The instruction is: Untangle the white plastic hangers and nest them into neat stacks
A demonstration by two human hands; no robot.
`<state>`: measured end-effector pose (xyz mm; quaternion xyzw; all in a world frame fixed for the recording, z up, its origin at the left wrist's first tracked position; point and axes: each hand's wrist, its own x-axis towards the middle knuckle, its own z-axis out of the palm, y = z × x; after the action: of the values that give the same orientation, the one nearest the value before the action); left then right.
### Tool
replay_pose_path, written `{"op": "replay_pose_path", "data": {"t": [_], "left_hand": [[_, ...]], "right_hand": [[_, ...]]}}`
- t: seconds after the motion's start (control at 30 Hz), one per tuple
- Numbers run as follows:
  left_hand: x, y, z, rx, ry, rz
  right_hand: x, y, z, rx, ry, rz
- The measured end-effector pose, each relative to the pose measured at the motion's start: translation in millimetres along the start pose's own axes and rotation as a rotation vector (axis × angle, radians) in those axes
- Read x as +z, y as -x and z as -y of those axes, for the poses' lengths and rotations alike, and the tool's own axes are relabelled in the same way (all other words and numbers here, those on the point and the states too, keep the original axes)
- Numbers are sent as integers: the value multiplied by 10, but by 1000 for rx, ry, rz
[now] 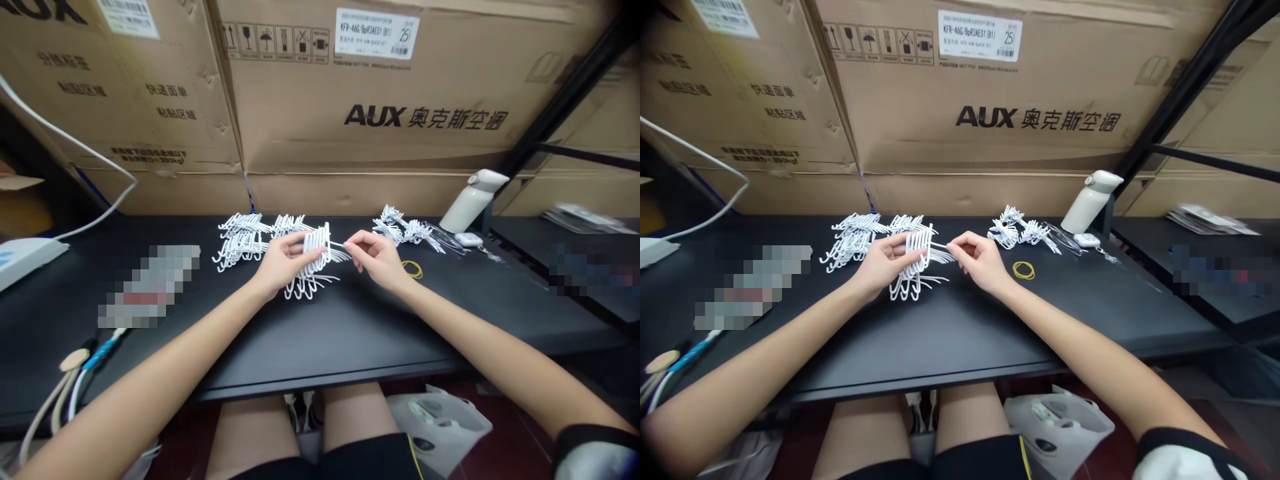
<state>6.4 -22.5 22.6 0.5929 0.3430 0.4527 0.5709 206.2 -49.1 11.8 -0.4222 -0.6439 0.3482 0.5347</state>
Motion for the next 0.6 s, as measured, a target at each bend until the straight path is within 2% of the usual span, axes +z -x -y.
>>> {"op": "replay_pose_path", "data": {"t": [0.07,0.23,0.3,0.37,0.6], "left_hand": [[3,4,-6,-11,3,4],[16,15,-25,-12,5,17],[20,18,-29,-8,3,13],[24,20,-36,-3,2,7],[24,18,-54,27,-16,-20]], "right_hand": [[-2,-2,1,-11,17,-61],[-67,-45,-13,-73,15,-330],[-89,-59,-17,-67,24,-358],[-91,-62,-13,-44,33,-321],[-23,-15,46,3,8,-57]]}}
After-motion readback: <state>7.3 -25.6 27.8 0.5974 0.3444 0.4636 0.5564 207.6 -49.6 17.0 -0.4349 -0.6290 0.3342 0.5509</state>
